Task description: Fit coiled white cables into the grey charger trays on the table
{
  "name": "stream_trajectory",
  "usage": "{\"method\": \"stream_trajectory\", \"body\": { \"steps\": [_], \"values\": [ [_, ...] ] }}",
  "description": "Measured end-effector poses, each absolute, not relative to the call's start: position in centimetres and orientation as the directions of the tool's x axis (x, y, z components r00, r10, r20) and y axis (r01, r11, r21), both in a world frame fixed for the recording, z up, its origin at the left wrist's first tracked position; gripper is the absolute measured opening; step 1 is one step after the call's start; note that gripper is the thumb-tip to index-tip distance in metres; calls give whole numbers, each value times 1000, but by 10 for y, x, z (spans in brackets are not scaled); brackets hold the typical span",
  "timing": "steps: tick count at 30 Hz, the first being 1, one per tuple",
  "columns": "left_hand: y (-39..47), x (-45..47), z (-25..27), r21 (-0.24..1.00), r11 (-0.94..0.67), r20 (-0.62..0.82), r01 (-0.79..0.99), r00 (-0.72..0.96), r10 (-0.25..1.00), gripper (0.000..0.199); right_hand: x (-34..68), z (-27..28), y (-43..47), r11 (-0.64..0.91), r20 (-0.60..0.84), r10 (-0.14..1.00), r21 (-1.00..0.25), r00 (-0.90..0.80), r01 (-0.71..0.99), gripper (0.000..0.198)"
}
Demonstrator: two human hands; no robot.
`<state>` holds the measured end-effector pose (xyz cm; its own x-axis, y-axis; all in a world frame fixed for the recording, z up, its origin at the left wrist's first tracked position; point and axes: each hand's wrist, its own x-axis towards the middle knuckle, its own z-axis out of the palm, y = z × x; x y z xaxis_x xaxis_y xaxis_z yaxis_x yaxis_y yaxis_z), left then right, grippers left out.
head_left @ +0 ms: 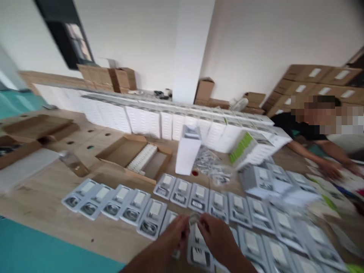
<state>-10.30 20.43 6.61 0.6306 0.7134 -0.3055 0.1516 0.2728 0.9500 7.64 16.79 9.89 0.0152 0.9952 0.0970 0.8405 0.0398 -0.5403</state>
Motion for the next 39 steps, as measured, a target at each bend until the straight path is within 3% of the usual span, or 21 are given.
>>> {"method": "stream_trajectory", "body": {
  "steps": [3, 5, 15, 22, 25, 27, 29, 31, 33, 36, 39],
  "values": [
    [200, -74, 67, 764, 638, -473, -99, 585, 658, 46, 90, 111, 165, -55, 17, 995, -717, 95, 695, 18],
    [197, -58, 72, 677, 717, -510, -165, 597, 619, 49, 102, 114, 167, -64, 19, 991, -807, 135, 588, 17],
    [187, -16, 74, 656, 732, -503, -186, 616, 607, 46, 124, 90, 154, 4, 74, 972, -954, 222, 299, 18],
    [194, -20, 64, 676, 713, -398, -188, 721, 567, 43, 125, 70, 155, -147, -180, 972, -967, 150, -210, 24],
    [198, -22, 65, 718, 675, -399, -167, 695, 598, 40, 126, 65, 156, -205, -253, 960, -928, 123, -311, 27],
    [201, -22, 66, 737, 660, -401, -149, 689, 603, 39, 125, 66, 155, -155, -186, 966, -973, 179, -172, 26],
    [205, -22, 67, 770, 626, -392, -118, 688, 611, 37, 124, 70, 154, -62, -14, 958, -985, 285, 160, 23],
    [209, -25, 69, 860, 506, -339, -61, 673, 657, 34, 128, 74, 152, 4, 196, 914, -880, 355, 475, 16],
    [213, -31, 75, 970, 241, -201, 29, 652, 731, 29, 137, 79, 150, 67, 353, 877, -761, 326, 645, 24],
    [216, -41, 90, 967, -168, -4, 191, 672, 741, 25, 154, 86, 148, 192, 404, 902, -696, 155, 692, 41],
    [217, -45, 102, 923, -287, 21, 257, 710, 704, 29, 164, 94, 146, 189, 258, 966, -762, 23, 620, 28]
  ]
}}
